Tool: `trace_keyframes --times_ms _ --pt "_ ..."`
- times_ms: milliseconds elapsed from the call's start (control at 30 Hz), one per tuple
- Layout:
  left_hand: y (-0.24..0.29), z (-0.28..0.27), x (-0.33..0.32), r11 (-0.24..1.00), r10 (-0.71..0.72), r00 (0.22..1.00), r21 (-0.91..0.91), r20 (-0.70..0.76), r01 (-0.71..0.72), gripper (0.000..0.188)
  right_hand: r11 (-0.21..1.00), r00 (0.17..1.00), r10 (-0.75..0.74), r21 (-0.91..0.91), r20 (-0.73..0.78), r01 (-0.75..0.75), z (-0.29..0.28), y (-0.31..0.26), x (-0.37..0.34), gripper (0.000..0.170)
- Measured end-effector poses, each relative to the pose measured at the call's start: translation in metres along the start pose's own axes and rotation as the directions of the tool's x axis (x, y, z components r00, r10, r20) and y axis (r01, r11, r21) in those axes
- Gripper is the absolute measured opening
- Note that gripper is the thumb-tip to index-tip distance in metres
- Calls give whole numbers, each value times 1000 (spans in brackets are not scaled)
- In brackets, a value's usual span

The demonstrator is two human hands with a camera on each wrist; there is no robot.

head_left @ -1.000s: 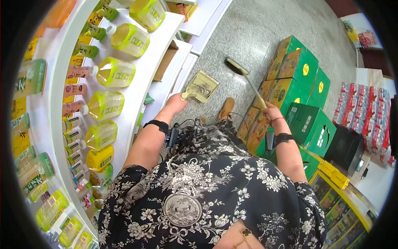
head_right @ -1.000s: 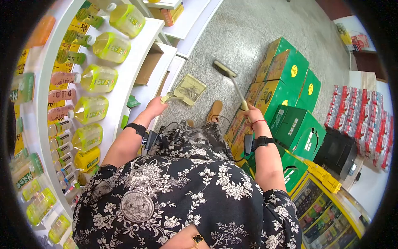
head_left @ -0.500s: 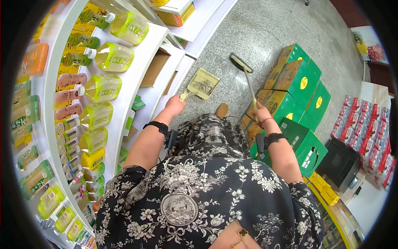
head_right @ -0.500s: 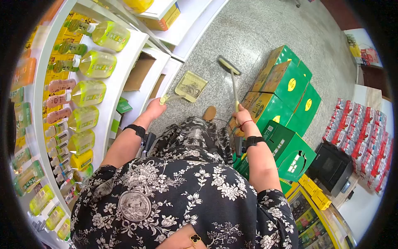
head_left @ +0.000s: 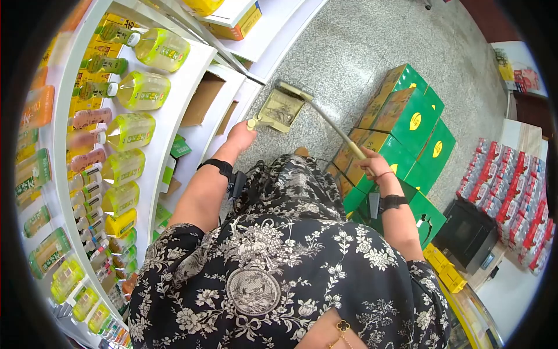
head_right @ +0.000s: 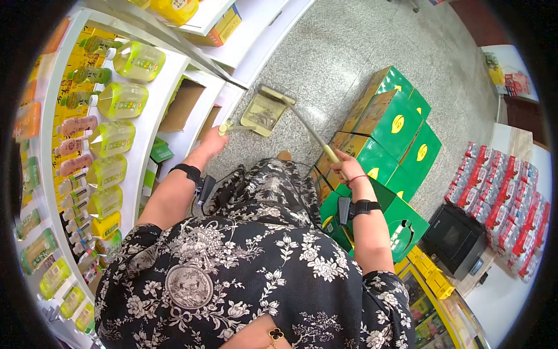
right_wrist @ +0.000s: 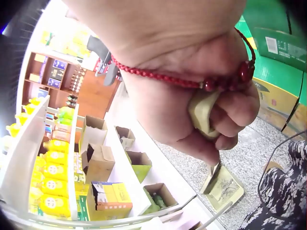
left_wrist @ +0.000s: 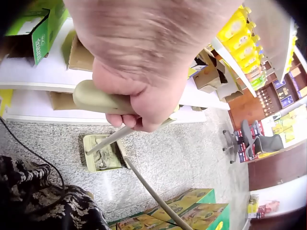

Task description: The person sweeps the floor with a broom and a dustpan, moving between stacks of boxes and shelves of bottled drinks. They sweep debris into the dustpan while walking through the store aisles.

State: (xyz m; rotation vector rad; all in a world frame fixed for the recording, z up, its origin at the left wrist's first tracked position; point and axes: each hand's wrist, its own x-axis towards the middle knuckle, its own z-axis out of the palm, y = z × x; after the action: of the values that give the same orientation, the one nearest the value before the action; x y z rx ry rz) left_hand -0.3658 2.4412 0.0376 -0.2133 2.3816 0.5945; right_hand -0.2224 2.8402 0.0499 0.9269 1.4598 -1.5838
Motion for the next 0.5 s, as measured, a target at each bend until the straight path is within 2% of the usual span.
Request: trace_keyframes --times_ms 67,133,200,233,267,333,367,467,500 --pt "6 0 1 1000 3 1000 15 -16 -3 33 998 994 -37 -46 -105 32 -11 -4 4 66" --pt "4 3 8 1000 0 1000 31 -22 1 32 995 993 -55 -83 -107 47 -25 -6 19 68" --pt "4 4 13 1000 -5 1000 29 -19 6 32 999 992 -48 0 -112 49 -34 -11 33 71" --pt "6 4 15 1000 -10 1000 27 -14 10 32 995 991 -47 79 -124 57 -37 -15 38 67" --pt "6 5 16 1000 -9 1000 27 -15 10 32 995 991 -47 79 -125 57 -40 -19 42 67" --pt "8 6 18 1000 -9 999 -16 -36 8 32 943 989 38 332 -142 12 -44 -33 47 60" --pt "9 5 21 1000 -7 999 -15 -39 6 32 929 988 28 368 -149 29 -48 -32 56 55" --pt "17 5 26 999 -15 999 -43 -33 14 33 947 991 25 321 -130 18 -37 -42 63 58" --pt "26 1 24 999 -26 999 -21 -24 25 32 969 975 0 239 -221 54 -25 -40 64 38"
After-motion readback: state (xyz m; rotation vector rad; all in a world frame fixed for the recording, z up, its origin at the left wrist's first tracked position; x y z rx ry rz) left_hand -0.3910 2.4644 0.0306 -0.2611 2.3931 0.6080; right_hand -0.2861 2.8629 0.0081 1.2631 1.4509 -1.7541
